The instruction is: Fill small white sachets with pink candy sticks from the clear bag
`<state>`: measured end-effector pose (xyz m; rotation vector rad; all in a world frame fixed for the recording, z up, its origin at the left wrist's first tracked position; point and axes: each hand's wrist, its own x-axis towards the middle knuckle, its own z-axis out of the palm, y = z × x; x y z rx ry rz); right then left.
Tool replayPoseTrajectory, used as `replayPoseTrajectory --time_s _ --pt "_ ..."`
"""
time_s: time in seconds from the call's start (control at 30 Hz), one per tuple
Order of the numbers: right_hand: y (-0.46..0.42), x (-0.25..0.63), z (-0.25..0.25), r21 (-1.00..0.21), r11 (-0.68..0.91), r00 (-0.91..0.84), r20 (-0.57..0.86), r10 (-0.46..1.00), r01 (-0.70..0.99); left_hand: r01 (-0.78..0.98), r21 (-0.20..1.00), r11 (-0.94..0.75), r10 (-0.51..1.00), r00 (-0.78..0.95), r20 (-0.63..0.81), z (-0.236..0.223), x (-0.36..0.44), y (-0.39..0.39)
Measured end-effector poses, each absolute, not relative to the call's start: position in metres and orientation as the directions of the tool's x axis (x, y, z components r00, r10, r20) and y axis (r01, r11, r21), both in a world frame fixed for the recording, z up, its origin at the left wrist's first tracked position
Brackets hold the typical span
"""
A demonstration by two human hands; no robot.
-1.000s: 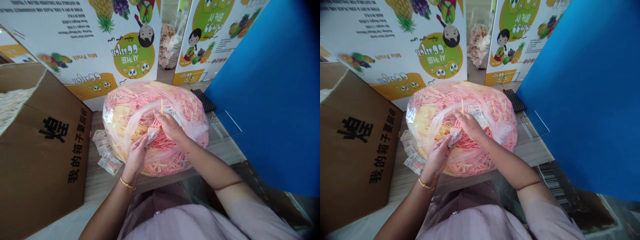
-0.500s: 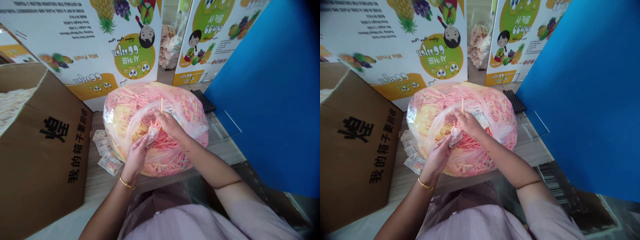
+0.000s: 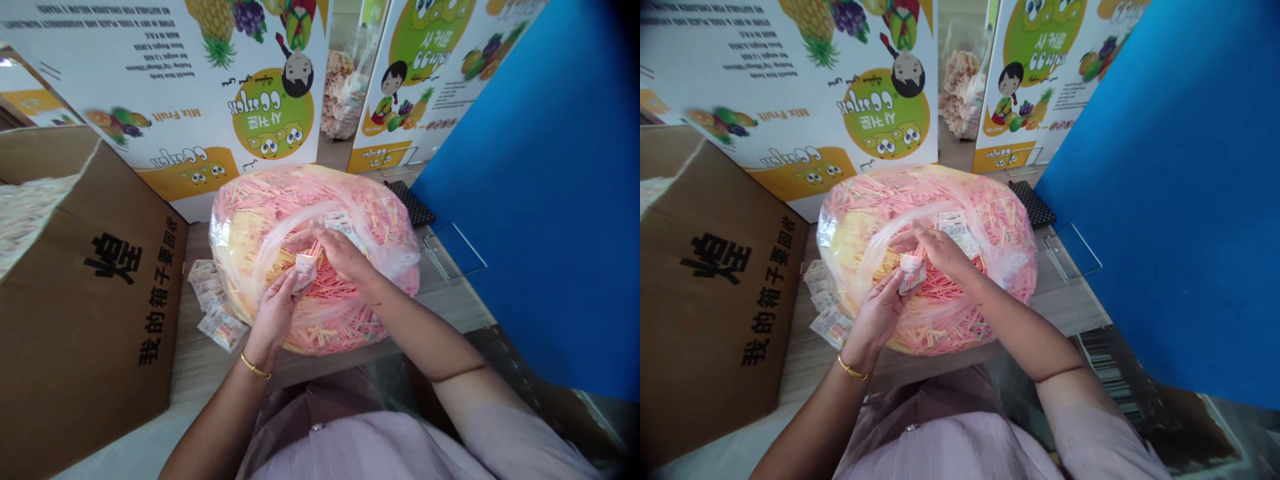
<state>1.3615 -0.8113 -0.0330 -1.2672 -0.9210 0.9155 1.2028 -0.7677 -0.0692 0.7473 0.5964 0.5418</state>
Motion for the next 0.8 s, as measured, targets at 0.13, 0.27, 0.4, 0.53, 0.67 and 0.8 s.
replayPoseTrajectory --time_s 0.13,0.27,0.4,0.53,0.67,0.8 --pt "-0.812 1.361 -0.03 -0.994 0.078 0.376 0.101 0.921 0.075 -0.239 0.746 0.622 0.63 0.718 -0.295 -0.068 1.202 -0.77" --pt "-0.812 1.356 -0.025 -0.987 -0.011 0.413 0.057 0.909 0.161 -0.216 0.756 0.618 0.603 0.748 -0.279 -0.063 1.201 -0.773" --pt "-0.81 1.358 -0.029 -0.995 -0.057 0.361 -0.022 0.932 0.085 -0.204 0.76 0.617 0.585 0.764 -0.271 -0.061 1.2 -0.772" --pt "-0.806 1.368 -0.035 -0.965 -0.106 0.371 -0.009 0.928 0.241 -0.289 0.692 0.662 0.632 0.711 -0.308 -0.06 1.2 -0.77" --pt "-0.805 1.367 -0.033 -0.959 -0.12 0.366 -0.018 0.93 0.258 -0.245 0.716 0.654 0.606 0.736 -0.302 -0.058 1.2 -0.772" --pt "-0.805 1.362 -0.03 -0.989 -0.114 0.289 -0.082 0.954 0.098 -0.151 0.795 0.587 0.554 0.791 -0.259 -0.054 1.201 -0.775"
